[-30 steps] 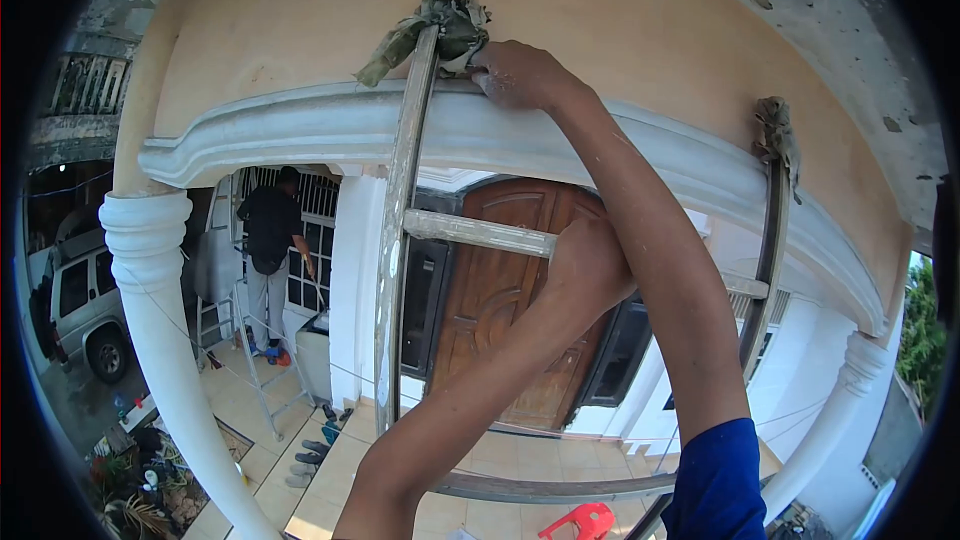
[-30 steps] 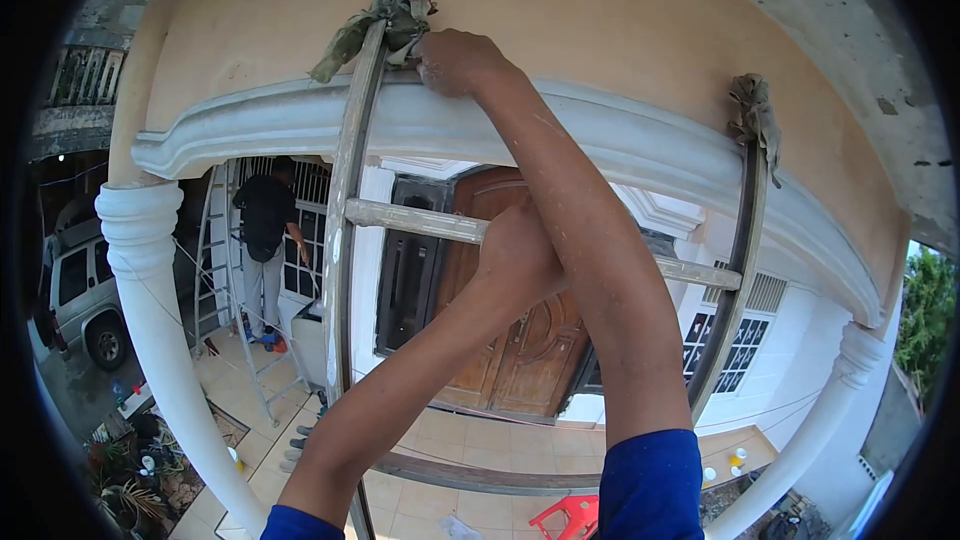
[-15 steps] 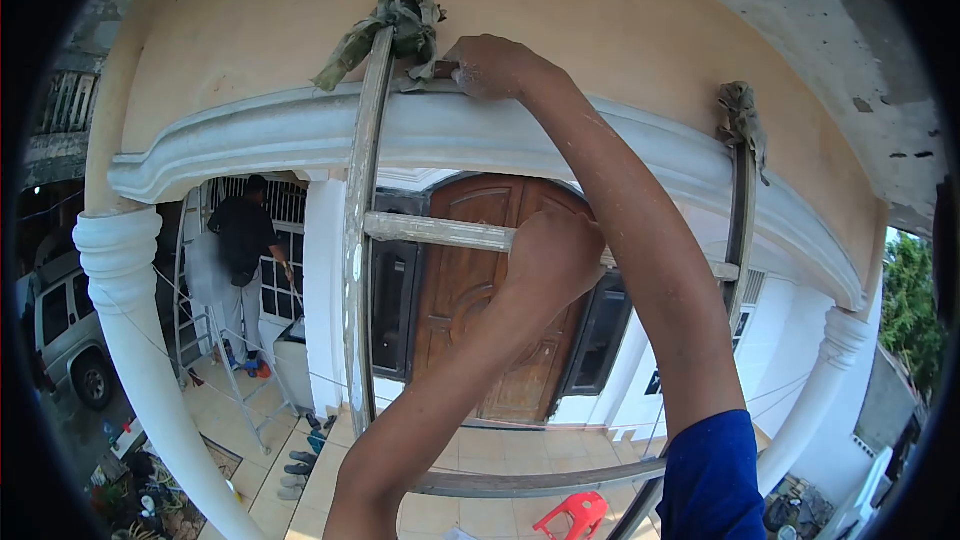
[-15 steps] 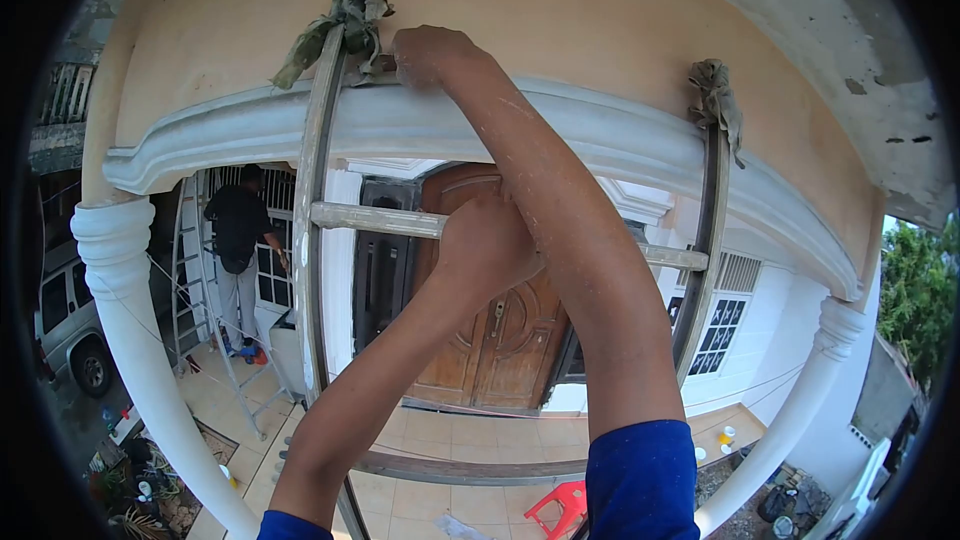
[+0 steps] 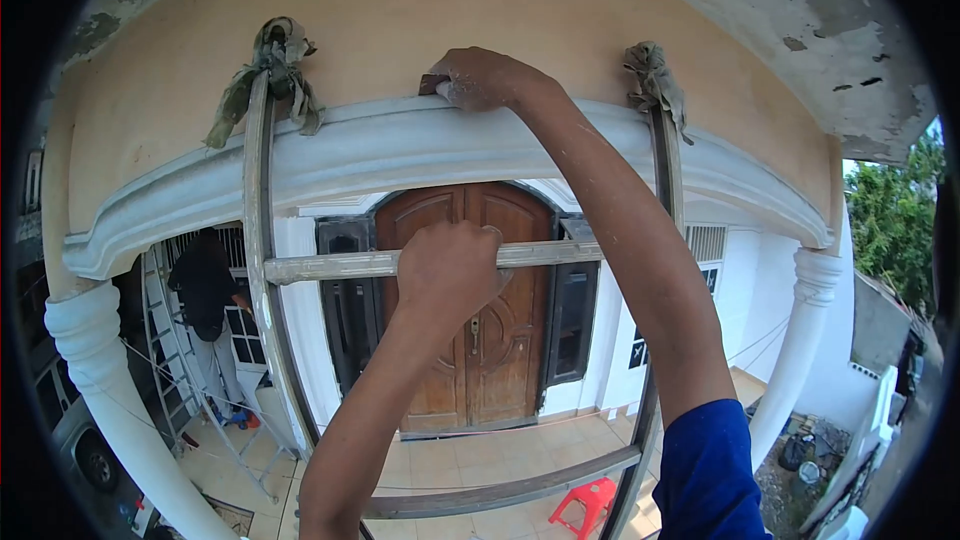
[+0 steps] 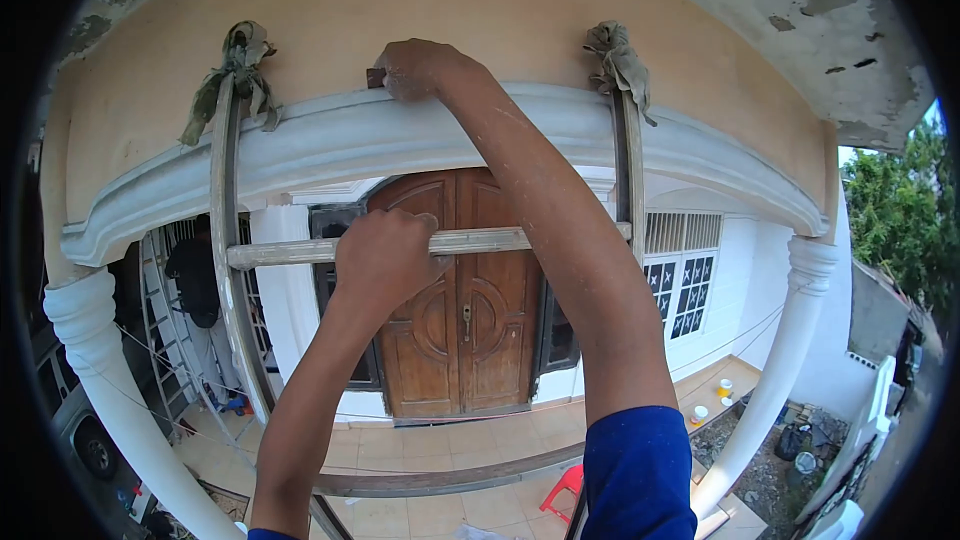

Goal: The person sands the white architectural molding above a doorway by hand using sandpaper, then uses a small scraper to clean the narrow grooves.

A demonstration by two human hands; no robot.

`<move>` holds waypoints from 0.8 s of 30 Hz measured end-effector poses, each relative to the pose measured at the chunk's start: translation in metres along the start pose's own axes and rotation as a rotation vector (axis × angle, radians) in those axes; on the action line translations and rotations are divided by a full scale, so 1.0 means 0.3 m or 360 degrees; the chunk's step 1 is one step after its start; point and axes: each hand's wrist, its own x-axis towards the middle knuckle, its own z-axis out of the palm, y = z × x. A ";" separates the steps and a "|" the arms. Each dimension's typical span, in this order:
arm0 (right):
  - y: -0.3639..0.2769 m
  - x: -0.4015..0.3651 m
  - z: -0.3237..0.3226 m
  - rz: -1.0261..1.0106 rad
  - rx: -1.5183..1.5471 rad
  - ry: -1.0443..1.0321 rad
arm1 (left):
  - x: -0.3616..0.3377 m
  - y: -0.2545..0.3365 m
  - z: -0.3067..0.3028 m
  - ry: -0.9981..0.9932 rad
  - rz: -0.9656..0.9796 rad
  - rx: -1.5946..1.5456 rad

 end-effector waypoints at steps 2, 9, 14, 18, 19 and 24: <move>0.260 -0.068 -0.024 -0.0122 0.0131 -0.0049 | 0.009 0.015 -0.003 -0.0052 -0.0043 0.0032; 0.236 -0.112 0.037 -0.0217 0.0064 0.0307 | 0.011 0.026 -0.012 -0.0063 -0.0107 0.0088; 0.448 -0.211 -0.076 0.0023 0.0130 -0.0078 | 0.012 0.036 -0.017 -0.0029 -0.0066 0.0139; 0.428 -0.193 -0.027 -0.0034 0.0128 0.0080 | 0.015 0.051 -0.022 -0.0085 -0.0175 0.0175; 0.338 -0.175 -0.007 -0.0088 0.0175 0.0115 | 0.016 0.050 -0.019 -0.0092 -0.0187 0.0159; 0.485 -0.230 -0.078 0.0147 0.0202 -0.0006 | 0.021 0.053 -0.007 -0.0069 -0.0192 0.0212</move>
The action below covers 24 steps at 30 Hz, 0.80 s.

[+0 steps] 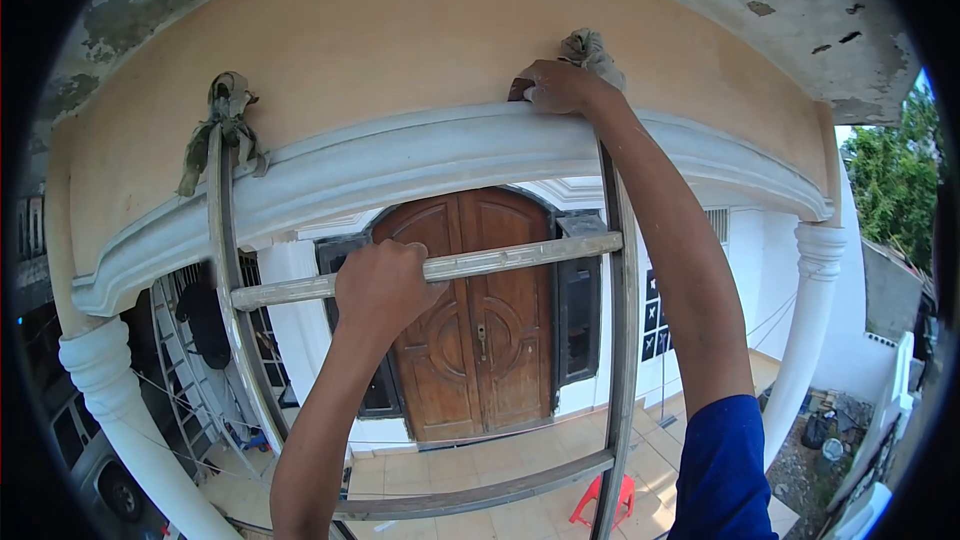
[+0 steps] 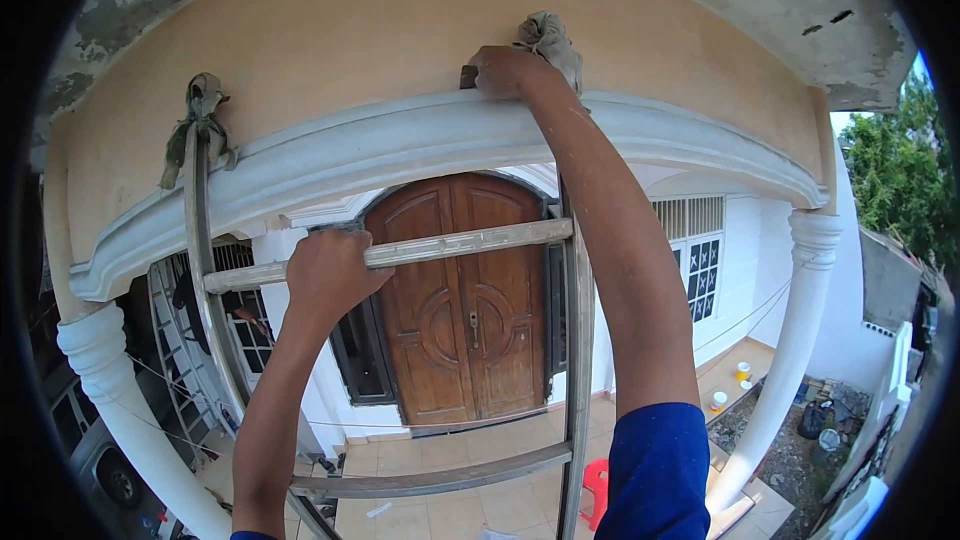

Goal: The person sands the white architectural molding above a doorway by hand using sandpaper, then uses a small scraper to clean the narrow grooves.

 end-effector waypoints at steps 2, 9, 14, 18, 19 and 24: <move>0.053 -0.026 -0.030 0.0028 0.0036 -0.0019 | 0.002 0.006 0.000 0.0013 -0.0042 0.0027; 0.030 -0.038 0.037 -0.0040 -0.0196 0.0201 | 0.001 -0.003 0.011 0.0067 0.0036 0.0021; -0.044 -0.007 0.077 0.0017 -0.0277 0.0162 | 0.000 0.010 0.007 0.0012 -0.0079 0.0004; -0.097 0.035 0.094 0.0092 -0.0322 0.0201 | -0.002 -0.012 0.010 0.0018 0.0011 0.0005; -0.032 0.024 0.070 0.0090 -0.0331 0.0157 | -0.002 -0.012 0.011 0.0009 0.0013 0.0001; 0.062 0.016 0.078 -0.0133 -0.0064 0.0267 | 0.001 0.005 0.006 -0.0024 -0.0063 -0.0006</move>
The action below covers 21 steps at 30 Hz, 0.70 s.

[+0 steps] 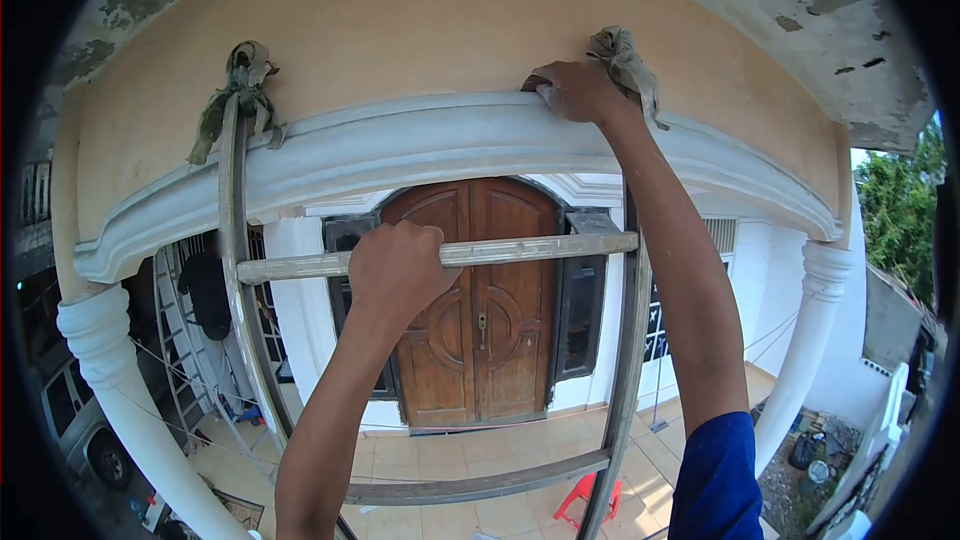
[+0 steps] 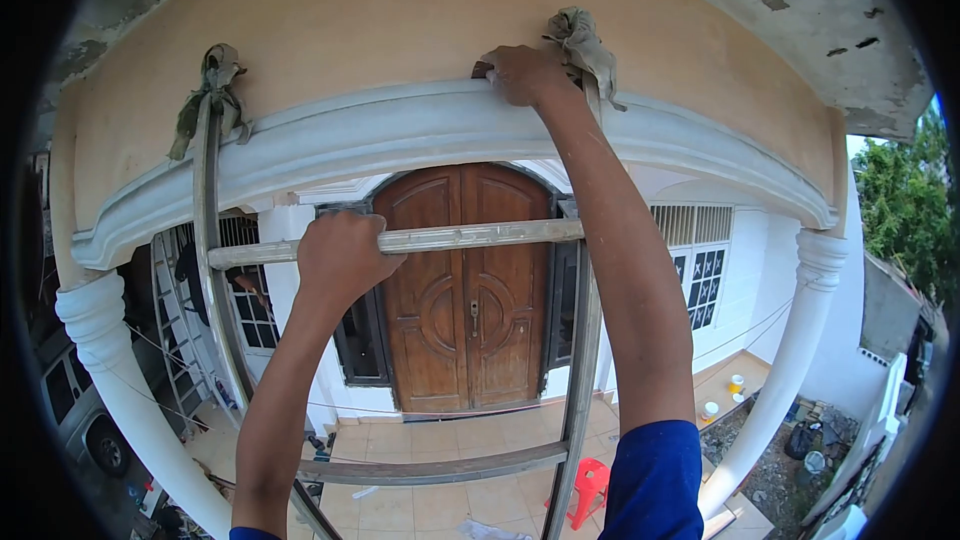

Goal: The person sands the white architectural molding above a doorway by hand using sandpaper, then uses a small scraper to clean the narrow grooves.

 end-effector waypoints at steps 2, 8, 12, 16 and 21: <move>-0.230 0.037 0.064 -0.0044 0.0010 0.0126 | -0.003 -0.005 0.003 0.0004 0.0019 -0.0030; -0.002 -0.008 0.013 -0.0018 -0.0048 0.0047 | -0.006 -0.024 0.017 0.0134 0.0130 -0.0048; -0.090 -0.011 0.029 0.0048 -0.0003 0.0135 | -0.001 -0.013 0.012 0.0063 0.0047 -0.0072; -0.416 0.079 0.091 -0.0016 0.0112 0.0081 | -0.004 -0.024 0.015 0.0118 0.0142 -0.0091; -0.106 -0.001 -0.017 0.0059 0.0077 -0.0067 | 0.000 -0.034 0.025 0.0091 0.0145 -0.0064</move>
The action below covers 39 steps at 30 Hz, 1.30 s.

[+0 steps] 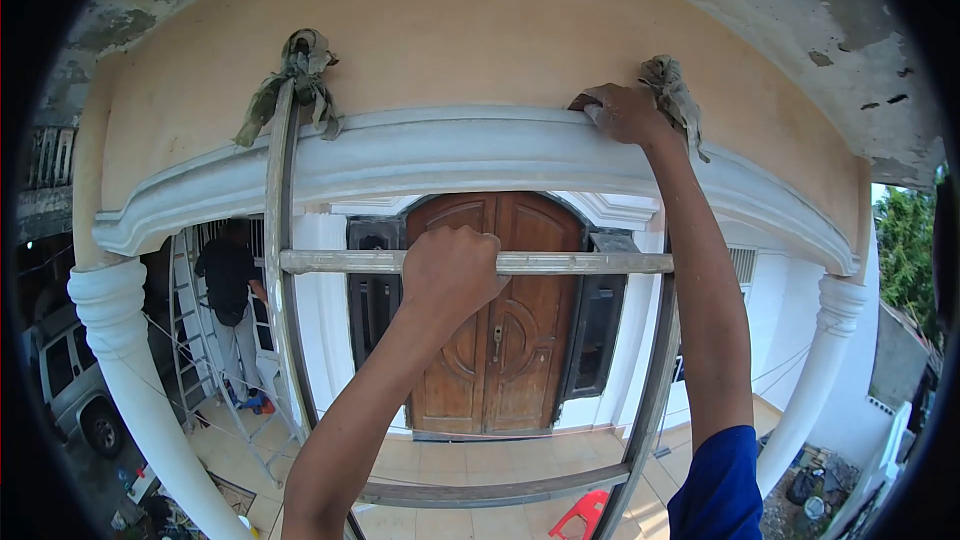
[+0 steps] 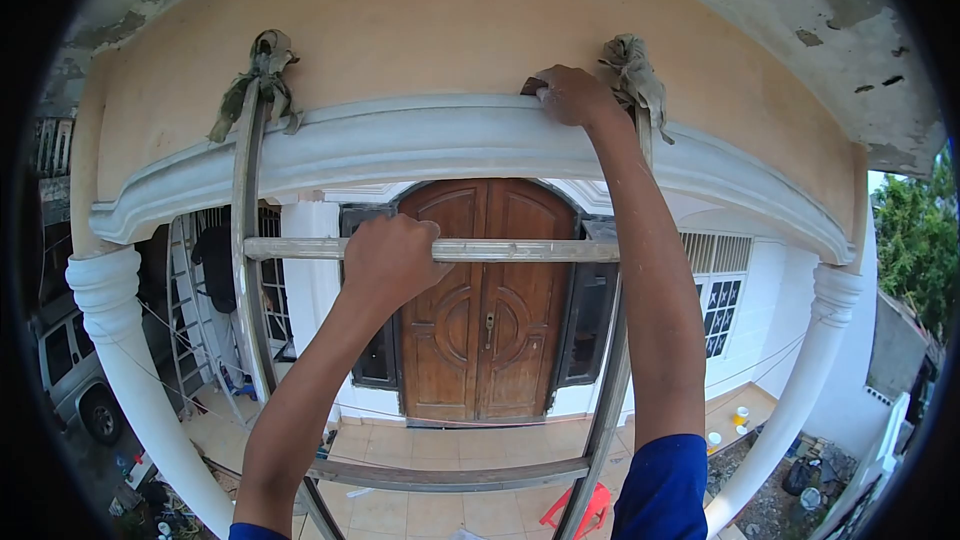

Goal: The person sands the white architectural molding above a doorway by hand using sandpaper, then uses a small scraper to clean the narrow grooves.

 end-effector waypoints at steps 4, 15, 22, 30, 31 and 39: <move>-0.130 0.093 0.081 -0.0122 0.0081 -0.0012 | 0.005 0.007 -0.006 -0.0035 -0.0047 0.0033; -0.267 0.162 0.148 0.0056 -0.0088 0.0043 | -0.007 -0.018 0.010 0.0045 0.0081 -0.0050; -0.715 0.281 0.217 0.0029 -0.0279 -0.0094 | -0.019 -0.012 0.012 0.0153 -0.0069 -0.0285; -0.566 0.302 0.183 -0.0111 -0.0243 -0.0120 | -0.002 -0.026 0.039 0.0135 0.0077 -0.0159; -0.538 0.296 0.158 -0.0136 -0.0189 -0.0138 | 0.003 -0.027 0.036 0.0078 0.0105 -0.0122; -0.977 0.396 0.300 -0.0090 -0.0195 -0.0105 | -0.030 -0.026 0.039 0.0330 -0.0112 -0.0584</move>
